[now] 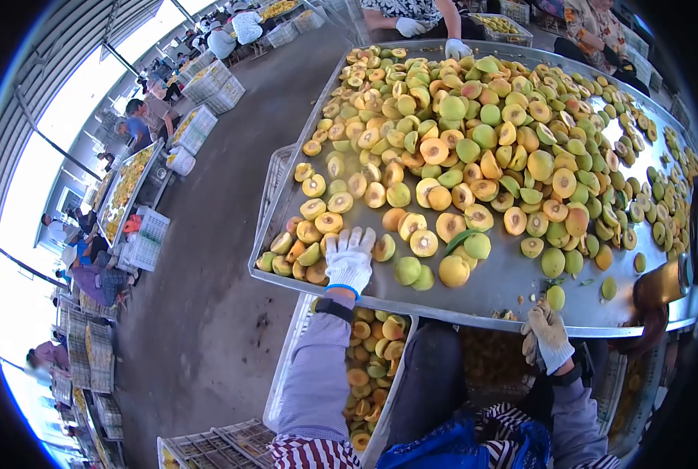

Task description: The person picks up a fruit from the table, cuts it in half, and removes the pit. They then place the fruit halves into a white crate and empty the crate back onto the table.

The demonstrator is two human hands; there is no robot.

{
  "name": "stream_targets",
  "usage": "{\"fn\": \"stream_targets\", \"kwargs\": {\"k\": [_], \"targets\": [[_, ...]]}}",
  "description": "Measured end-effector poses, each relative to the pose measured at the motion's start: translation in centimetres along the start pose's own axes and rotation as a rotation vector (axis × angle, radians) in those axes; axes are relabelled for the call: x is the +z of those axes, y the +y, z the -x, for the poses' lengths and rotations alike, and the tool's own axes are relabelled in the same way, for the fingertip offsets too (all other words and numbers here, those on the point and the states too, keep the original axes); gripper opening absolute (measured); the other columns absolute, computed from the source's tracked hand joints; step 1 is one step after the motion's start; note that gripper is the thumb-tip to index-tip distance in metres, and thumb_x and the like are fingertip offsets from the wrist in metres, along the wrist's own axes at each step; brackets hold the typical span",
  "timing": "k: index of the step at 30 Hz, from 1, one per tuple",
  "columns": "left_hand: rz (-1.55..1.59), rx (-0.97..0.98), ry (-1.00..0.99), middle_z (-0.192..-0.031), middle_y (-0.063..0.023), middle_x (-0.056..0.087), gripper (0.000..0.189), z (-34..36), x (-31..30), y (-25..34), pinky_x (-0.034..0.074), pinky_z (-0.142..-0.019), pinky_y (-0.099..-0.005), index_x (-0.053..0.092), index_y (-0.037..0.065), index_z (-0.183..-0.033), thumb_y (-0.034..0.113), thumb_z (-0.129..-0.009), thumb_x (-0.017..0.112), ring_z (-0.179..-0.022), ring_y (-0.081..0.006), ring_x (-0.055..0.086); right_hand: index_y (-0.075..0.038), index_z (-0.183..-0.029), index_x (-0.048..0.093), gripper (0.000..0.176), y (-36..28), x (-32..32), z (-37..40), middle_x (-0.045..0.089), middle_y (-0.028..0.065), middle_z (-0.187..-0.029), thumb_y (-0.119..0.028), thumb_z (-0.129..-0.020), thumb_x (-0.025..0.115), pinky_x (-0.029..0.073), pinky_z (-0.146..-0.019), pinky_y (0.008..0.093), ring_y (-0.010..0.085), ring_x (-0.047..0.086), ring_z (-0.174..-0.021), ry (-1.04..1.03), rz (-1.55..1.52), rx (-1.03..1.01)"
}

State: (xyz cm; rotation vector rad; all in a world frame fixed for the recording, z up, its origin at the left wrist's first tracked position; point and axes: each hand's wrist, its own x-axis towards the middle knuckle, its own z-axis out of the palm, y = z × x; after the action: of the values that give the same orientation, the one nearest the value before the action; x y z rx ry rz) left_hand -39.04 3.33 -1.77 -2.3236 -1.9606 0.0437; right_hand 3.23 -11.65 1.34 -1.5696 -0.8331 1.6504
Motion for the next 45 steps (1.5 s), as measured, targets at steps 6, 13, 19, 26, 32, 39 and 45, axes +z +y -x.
{"fn": "stream_targets", "kwargs": {"k": [6, 13, 19, 26, 32, 39, 45], "targets": [[0.221, 0.064, 0.023, -0.146, -0.0163, 0.043, 0.060, -1.5, -2.2, 2.4, 0.032, -0.110, -0.0484, 0.042, 0.012, -0.143, 0.035, -0.090, 0.052, -0.137, -0.0347, 0.038, -0.007, -0.094, 0.053, 0.019, 1.7, -0.6, -1.3, 0.061, 0.0064, -0.068, -0.026, -0.097, 0.057, 0.044, -0.037, 0.0274, 0.0177, 0.054, -0.039, -0.011, 0.006, -0.134], [0.754, 0.011, -0.362, -0.142, -0.0315, 0.041, 0.086, -4.1, -5.0, 9.9, 0.041, -0.103, -0.0467, 0.009, 0.011, -0.155, 0.045, -0.090, 0.054, -0.123, -0.0450, 0.051, -0.007, -0.097, 0.055, 0.018, 1.0, -0.4, -0.7, 0.062, 0.0065, -0.069, -0.024, -0.098, 0.055, 0.045, -0.040, 0.0266, 0.0162, 0.055, -0.042, -0.006, 0.021, -0.063], [0.839, 0.248, -0.477, -0.126, -0.0192, 0.061, 0.069, -4.0, -6.5, 9.9, 0.045, -0.099, -0.0405, 0.045, 0.017, -0.143, 0.064, -0.092, 0.045, -0.118, -0.0364, 0.058, -0.006, -0.096, 0.056, 0.016, 0.4, -0.3, -0.3, 0.062, 0.0052, -0.069, -0.022, -0.098, 0.056, 0.044, -0.043, 0.0252, 0.0153, 0.055, -0.045, 0.002, 0.030, 0.031], [0.264, -0.331, 0.067, -0.142, -0.0271, 0.044, 0.068, -9.8, -3.3, 0.8, 0.044, -0.100, -0.0490, 0.040, 0.012, -0.144, 0.049, -0.088, 0.054, -0.123, -0.0434, 0.051, -0.005, -0.092, 0.054, 0.018, 0.4, -0.5, -0.3, 0.062, 0.0073, -0.068, -0.022, -0.097, 0.057, 0.045, -0.038, 0.0275, 0.0184, 0.057, -0.041, -0.022, -0.024, 0.033], [0.297, -0.366, -0.216, -0.135, -0.0257, 0.052, 0.074, -13.1, -0.3, -2.3, 0.044, -0.100, -0.0483, 0.034, 0.011, -0.146, 0.046, -0.085, 0.054, -0.123, -0.0417, 0.052, -0.003, -0.087, 0.056, 0.020, -0.6, -0.1, 0.1, 0.063, 0.0076, -0.068, -0.022, -0.096, 0.059, 0.046, -0.041, 0.0272, 0.0176, 0.057, -0.043, 0.001, -0.035, 0.011], [0.473, -0.100, -0.113, -0.107, -0.0176, 0.069, 0.048, -11.8, -4.0, -1.5, 0.048, -0.093, -0.0453, 0.070, 0.012, -0.110, 0.050, -0.093, 0.046, -0.106, -0.0350, 0.062, -0.002, -0.087, 0.059, 0.020, 0.3, -0.4, -0.5, 0.064, 0.0068, -0.069, -0.020, -0.096, 0.059, 0.047, -0.054, 0.0249, 0.0137, 0.060, -0.056, 0.008, 0.041, 0.015], [-0.063, -0.213, 0.210, -0.134, -0.0094, 0.050, 0.041, -15.3, 3.2, -11.5, 0.040, -0.102, -0.0495, 0.059, 0.010, -0.122, 0.029, -0.087, 0.058, -0.133, -0.0319, 0.041, -0.001, -0.088, 0.059, 0.017, -0.4, 0.1, 0.1, 0.064, 0.0073, -0.069, -0.017, -0.095, 0.059, 0.048, -0.055, 0.0251, 0.0138, 0.061, -0.059, 0.030, -0.021, 0.027]]}}
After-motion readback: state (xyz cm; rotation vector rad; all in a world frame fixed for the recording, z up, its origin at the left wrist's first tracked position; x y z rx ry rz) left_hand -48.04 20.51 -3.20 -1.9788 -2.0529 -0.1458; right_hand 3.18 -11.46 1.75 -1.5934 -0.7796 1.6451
